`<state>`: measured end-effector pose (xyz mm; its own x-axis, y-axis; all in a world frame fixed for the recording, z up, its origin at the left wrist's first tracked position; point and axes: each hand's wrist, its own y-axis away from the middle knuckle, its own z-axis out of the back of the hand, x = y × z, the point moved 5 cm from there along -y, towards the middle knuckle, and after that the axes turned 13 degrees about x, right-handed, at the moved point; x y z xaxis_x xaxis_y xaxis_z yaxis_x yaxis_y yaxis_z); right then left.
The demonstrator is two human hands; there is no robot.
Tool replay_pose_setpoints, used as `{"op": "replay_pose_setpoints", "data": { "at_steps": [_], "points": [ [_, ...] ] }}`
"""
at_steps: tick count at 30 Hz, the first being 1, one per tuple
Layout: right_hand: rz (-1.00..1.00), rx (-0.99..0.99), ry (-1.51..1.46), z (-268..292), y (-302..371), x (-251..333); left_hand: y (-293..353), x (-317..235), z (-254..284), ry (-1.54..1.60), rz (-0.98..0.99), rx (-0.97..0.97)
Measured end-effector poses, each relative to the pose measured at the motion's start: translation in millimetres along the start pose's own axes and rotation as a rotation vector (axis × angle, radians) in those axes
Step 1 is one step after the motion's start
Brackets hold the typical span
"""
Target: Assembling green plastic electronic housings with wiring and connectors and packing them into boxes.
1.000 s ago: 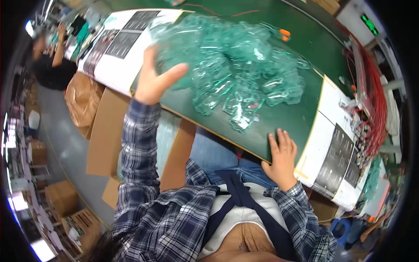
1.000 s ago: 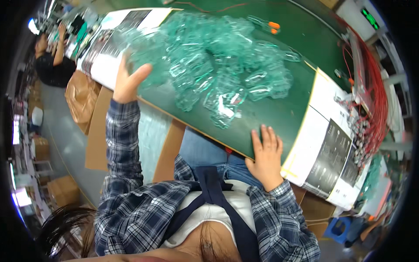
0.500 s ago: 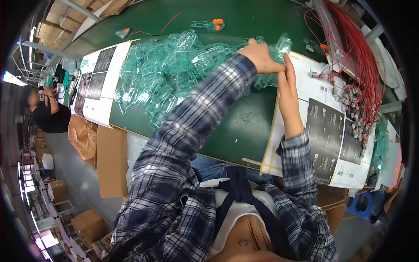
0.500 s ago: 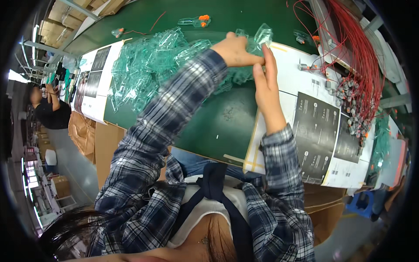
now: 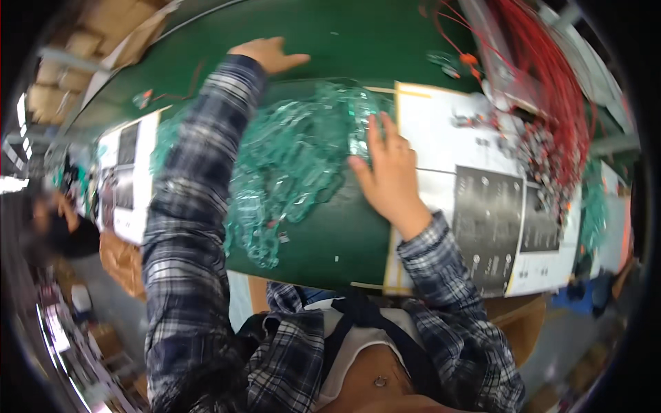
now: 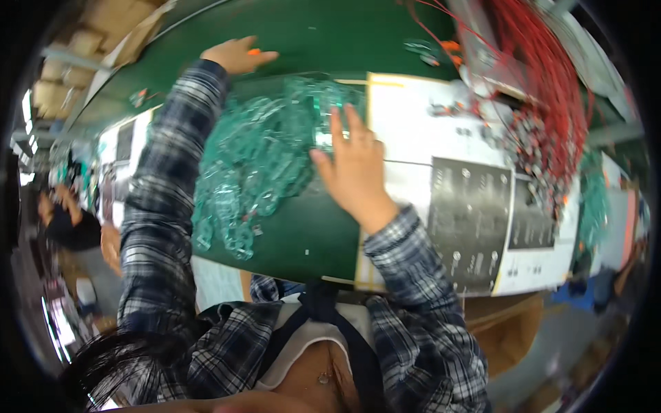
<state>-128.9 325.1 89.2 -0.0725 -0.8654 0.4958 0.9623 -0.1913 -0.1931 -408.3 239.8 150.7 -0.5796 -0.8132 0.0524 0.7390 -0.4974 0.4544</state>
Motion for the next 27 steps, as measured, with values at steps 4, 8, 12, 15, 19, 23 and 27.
{"op": "replay_pose_setpoints", "data": {
  "at_steps": [4,8,12,15,19,23,27],
  "points": [
    [0.112,0.003,-0.166,2.0,6.4,19.0,-88.2,89.3,-41.6,-0.038,0.234,0.174],
    [0.138,-0.017,-0.294,32.2,21.7,-20.7,-101.4,53.3,-44.0,-0.184,0.227,0.185],
    [-0.052,-0.112,0.36,89.1,14.5,-84.2,-73.5,50.8,-28.4,-0.27,0.235,0.064],
    [0.072,-0.154,0.826,107.2,-7.9,-115.7,-31.6,23.3,12.3,-0.2,0.104,-0.221],
    [0.224,-0.014,0.517,111.1,4.2,-111.0,103.1,-72.5,40.7,0.072,-0.505,-0.407],
    [-0.033,0.023,-0.188,135.7,56.5,-46.0,230.1,-139.9,-51.5,-0.07,-1.044,-0.274],
    [-0.152,-0.09,-0.741,104.2,102.0,-10.6,262.9,-155.8,-158.8,-0.263,-1.032,-0.344]
  ]
}}
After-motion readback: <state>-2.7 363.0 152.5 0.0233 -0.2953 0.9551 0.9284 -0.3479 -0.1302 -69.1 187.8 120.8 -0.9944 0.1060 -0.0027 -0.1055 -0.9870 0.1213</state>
